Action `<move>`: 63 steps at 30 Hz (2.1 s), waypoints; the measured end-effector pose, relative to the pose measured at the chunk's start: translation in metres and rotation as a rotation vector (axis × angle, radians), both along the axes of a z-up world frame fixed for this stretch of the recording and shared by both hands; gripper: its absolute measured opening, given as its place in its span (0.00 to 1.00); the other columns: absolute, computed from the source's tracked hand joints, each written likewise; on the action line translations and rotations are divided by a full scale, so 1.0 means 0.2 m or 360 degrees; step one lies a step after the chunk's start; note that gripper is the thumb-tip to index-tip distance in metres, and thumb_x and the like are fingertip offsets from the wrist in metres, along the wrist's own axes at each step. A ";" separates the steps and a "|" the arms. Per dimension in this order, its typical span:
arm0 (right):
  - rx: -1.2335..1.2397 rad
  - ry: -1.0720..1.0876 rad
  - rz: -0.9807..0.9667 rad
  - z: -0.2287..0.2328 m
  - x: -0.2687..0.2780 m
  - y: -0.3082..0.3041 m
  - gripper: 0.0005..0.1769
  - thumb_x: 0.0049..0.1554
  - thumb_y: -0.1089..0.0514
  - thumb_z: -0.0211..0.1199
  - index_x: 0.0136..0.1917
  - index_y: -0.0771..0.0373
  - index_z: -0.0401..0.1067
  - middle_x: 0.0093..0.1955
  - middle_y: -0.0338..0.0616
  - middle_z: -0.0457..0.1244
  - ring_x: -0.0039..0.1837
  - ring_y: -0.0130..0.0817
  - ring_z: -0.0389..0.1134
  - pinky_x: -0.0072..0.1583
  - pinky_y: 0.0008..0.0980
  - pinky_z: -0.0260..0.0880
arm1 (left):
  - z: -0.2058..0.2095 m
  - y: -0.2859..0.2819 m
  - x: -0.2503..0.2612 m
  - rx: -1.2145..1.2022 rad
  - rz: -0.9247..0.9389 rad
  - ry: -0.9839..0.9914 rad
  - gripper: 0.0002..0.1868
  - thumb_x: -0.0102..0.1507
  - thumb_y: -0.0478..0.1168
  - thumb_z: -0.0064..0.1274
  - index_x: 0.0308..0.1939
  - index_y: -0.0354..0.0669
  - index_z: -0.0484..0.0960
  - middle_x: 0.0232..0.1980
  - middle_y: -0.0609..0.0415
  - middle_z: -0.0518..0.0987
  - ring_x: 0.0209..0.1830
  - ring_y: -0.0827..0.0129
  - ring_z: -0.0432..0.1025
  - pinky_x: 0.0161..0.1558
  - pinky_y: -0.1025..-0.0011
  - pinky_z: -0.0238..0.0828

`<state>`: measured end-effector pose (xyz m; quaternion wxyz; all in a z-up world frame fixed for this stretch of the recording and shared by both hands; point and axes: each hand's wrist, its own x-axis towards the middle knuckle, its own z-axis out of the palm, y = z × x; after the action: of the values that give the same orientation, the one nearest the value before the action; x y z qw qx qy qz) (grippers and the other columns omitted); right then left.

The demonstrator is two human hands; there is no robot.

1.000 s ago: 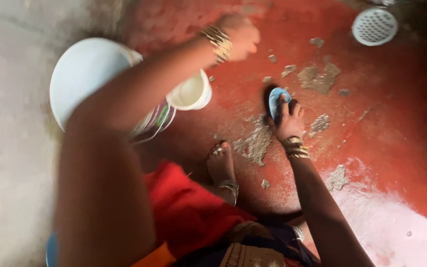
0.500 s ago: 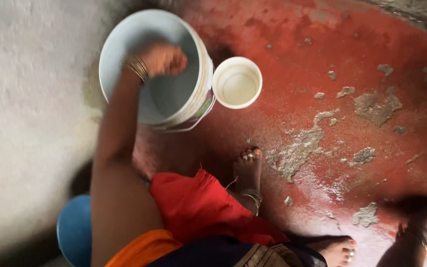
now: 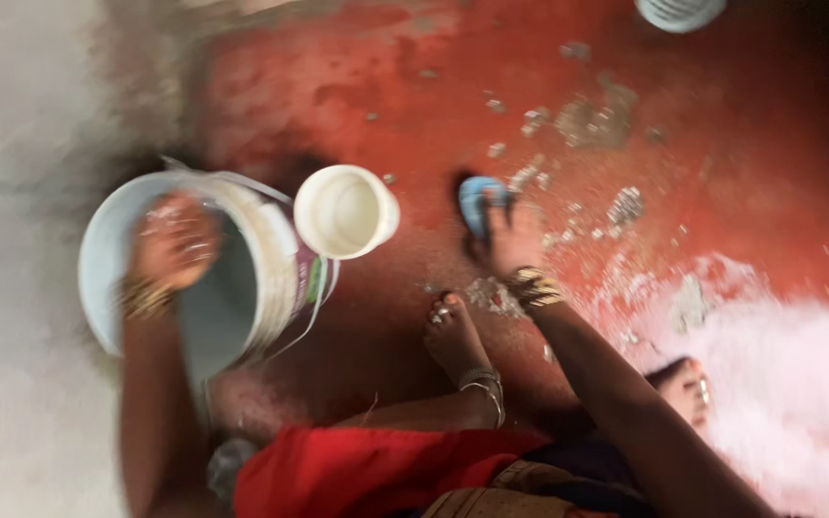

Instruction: The person scrubs the floor using a brush and water from a bucket and a small cup.

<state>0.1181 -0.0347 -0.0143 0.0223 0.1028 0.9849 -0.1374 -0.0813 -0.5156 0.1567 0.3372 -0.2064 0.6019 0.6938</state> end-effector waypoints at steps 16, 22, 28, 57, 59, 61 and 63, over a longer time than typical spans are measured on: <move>0.0368 -0.0181 -0.0551 -0.29 -0.01 0.95 0.29 0.56 0.61 0.58 0.71 0.61 0.65 0.63 0.58 0.60 0.65 0.52 0.62 0.70 0.58 0.59 | 0.11 1.72 0.28 -0.0863 -0.1885 0.1436 0.28 0.67 0.29 0.46 0.72 0.49 0.72 0.43 0.38 0.82 0.41 0.58 0.78 0.45 0.66 0.74; 0.0392 0.0214 -0.1743 -0.26 0.61 1.55 0.42 0.55 0.47 0.66 0.78 0.55 0.55 0.76 0.66 0.50 0.73 0.67 0.53 0.67 0.65 0.56 | 0.29 1.39 0.25 -0.1145 -0.1489 0.1512 0.07 0.64 0.39 0.58 0.38 0.38 0.85 0.32 0.46 0.83 0.28 0.63 0.79 0.34 0.67 0.73; -0.0208 0.0044 -0.1698 -0.21 0.33 1.10 0.33 0.72 0.38 0.52 0.78 0.62 0.55 0.73 0.61 0.58 0.75 0.57 0.60 0.73 0.56 0.63 | 0.26 1.46 0.30 -0.1400 -0.1468 0.1635 0.16 0.69 0.49 0.56 0.34 0.43 0.86 0.31 0.47 0.82 0.30 0.54 0.78 0.35 0.60 0.71; 0.0699 0.0263 -0.1509 -0.39 0.65 1.60 0.45 0.57 0.39 0.63 0.80 0.58 0.53 0.69 0.64 0.55 0.65 0.59 0.61 0.63 0.55 0.67 | 0.51 1.66 0.44 -0.1377 -0.2015 0.2094 0.35 0.64 0.51 0.59 0.72 0.44 0.68 0.70 0.44 0.72 0.63 0.45 0.69 0.59 0.50 0.72; 0.0452 0.0250 -0.1089 -0.39 0.37 1.28 0.44 0.56 0.43 0.62 0.80 0.59 0.54 0.68 0.60 0.58 0.67 0.55 0.60 0.68 0.55 0.65 | 0.28 1.59 0.34 -0.1824 -0.2181 0.1563 0.51 0.57 0.56 0.64 0.78 0.48 0.55 0.81 0.44 0.52 0.76 0.39 0.50 0.69 0.44 0.54; 0.0159 0.0142 -0.0563 -0.27 0.18 0.81 0.43 0.56 0.47 0.61 0.81 0.60 0.56 0.67 0.56 0.61 0.69 0.51 0.60 0.72 0.55 0.62 | 0.11 1.49 0.29 -0.2031 -0.2265 0.1180 0.59 0.54 0.57 0.67 0.81 0.54 0.47 0.84 0.48 0.43 0.79 0.39 0.40 0.72 0.41 0.48; -0.0600 -0.0329 -0.0588 -0.05 0.04 0.44 0.31 0.73 0.38 0.51 0.81 0.53 0.57 0.65 0.62 0.61 0.66 0.52 0.62 0.67 0.52 0.66 | -0.01 1.42 0.24 -0.2220 -0.2313 0.0797 0.68 0.50 0.58 0.70 0.83 0.61 0.38 0.86 0.53 0.34 0.83 0.38 0.29 0.74 0.38 0.43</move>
<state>0.1251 0.0542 -0.0245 0.1159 0.2881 0.8990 -0.3087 -0.0329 -0.2324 0.1537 0.3452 0.2071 0.9020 -0.1562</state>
